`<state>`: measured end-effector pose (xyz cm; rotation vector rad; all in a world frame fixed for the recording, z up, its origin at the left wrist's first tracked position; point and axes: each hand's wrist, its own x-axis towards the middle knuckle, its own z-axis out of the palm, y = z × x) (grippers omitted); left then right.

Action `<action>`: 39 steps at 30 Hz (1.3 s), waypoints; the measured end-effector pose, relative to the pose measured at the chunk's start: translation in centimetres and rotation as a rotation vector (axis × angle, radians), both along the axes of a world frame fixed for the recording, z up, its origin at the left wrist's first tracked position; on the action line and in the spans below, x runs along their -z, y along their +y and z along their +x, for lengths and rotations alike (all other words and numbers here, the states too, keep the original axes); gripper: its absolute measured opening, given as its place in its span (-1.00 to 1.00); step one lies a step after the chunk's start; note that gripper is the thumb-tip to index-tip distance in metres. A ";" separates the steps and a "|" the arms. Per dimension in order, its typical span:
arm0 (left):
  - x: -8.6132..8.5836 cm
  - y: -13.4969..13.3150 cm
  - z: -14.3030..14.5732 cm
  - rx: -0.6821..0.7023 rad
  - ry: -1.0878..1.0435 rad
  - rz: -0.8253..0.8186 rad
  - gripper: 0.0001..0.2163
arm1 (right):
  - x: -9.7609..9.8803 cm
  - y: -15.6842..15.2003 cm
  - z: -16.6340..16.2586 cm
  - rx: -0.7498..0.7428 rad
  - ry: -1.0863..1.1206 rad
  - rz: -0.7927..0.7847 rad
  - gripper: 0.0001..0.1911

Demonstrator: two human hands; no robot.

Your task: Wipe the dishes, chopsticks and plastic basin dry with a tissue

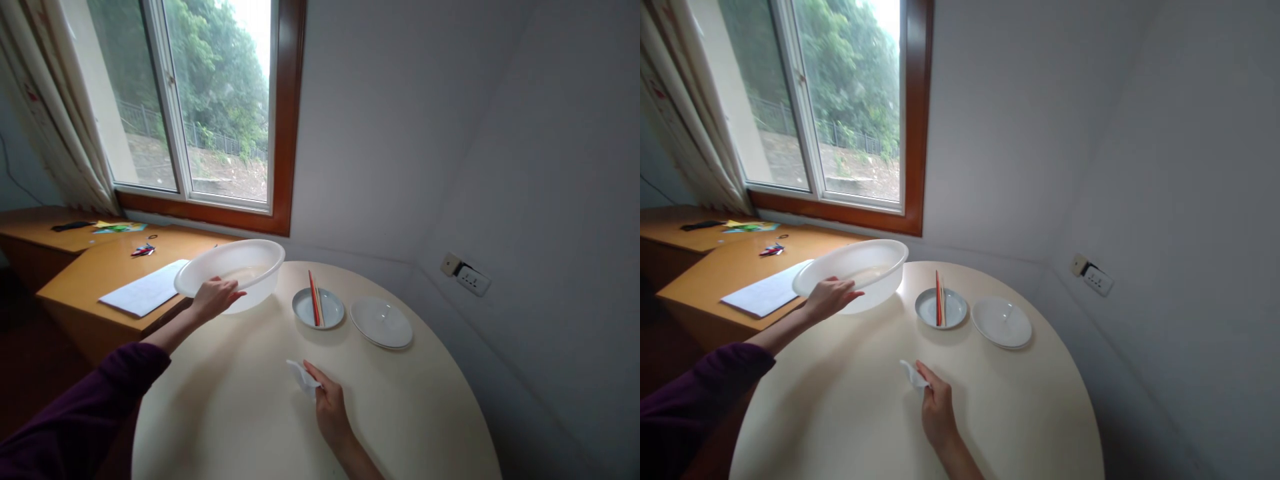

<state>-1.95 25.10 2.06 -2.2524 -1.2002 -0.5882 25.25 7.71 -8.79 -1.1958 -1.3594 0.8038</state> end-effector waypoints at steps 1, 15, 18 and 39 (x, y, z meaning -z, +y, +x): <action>0.2 0.2 0.2 0.010 0.010 -0.009 -0.61 | 0.0 0.0 0.0 0.002 -0.005 0.002 -0.57; 2.5 2.3 1.2 0.126 0.110 -0.123 -0.65 | 0.5 0.4 0.3 -0.011 -0.022 -0.027 -0.58; 2.5 2.2 1.2 0.132 0.108 -0.143 -0.65 | 0.4 0.4 0.3 -0.009 -0.020 -0.031 -0.59; 1.5 -8.9 6.6 0.300 -0.805 -0.545 -0.64 | 0.0 0.3 0.1 0.096 0.059 -0.007 -0.62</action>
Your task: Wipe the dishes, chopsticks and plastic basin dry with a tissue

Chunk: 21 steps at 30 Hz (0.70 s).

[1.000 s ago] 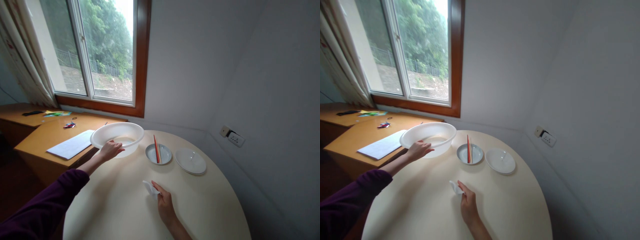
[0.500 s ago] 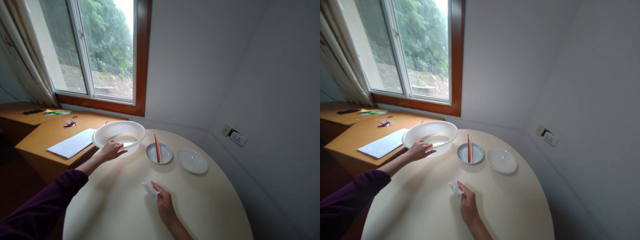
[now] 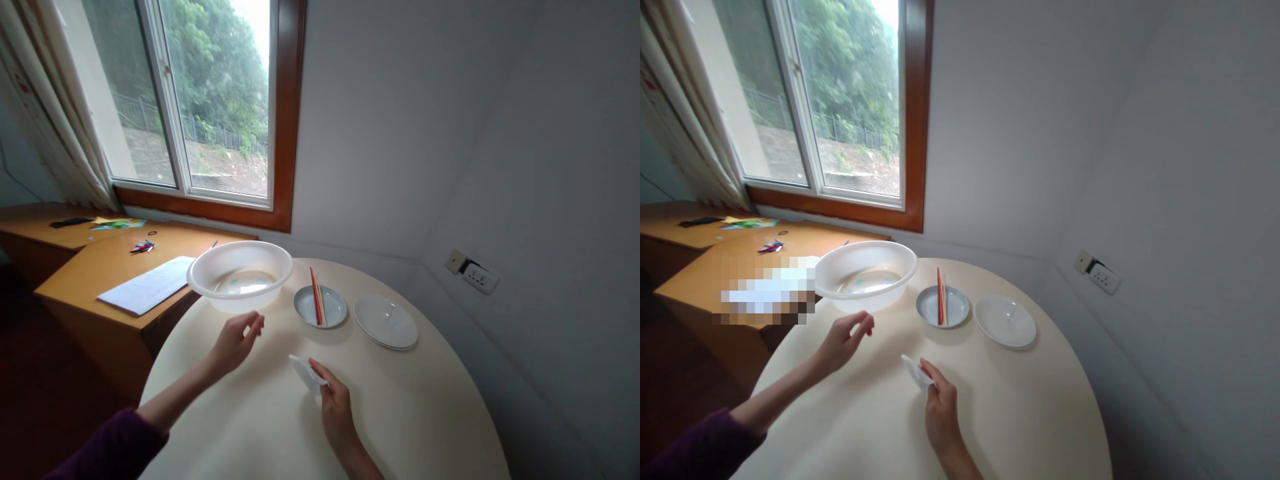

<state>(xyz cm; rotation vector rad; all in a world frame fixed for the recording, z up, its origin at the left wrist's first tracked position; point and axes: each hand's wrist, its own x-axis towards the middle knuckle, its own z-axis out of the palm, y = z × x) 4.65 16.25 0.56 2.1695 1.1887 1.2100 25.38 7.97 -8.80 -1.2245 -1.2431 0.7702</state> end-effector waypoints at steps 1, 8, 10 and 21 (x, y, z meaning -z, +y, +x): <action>1.0 -1.2 0.9 0.071 -0.122 -0.187 -0.61 | -0.1 0.0 0.0 0.023 -0.001 0.025 -0.62; 5.3 -4.6 6.6 0.449 -0.917 -1.473 -0.46 | -0.8 -0.8 -0.8 0.054 -0.253 0.219 -0.42; 5.1 -4.5 7.5 0.479 -1.056 -1.538 -0.51 | -0.3 -1.0 -1.6 -0.039 -0.450 0.269 -0.34; 6.3 -2.7 7.4 0.353 -1.251 -1.626 -0.75 | -0.5 -1.3 -4.3 -0.240 -0.921 0.170 -0.40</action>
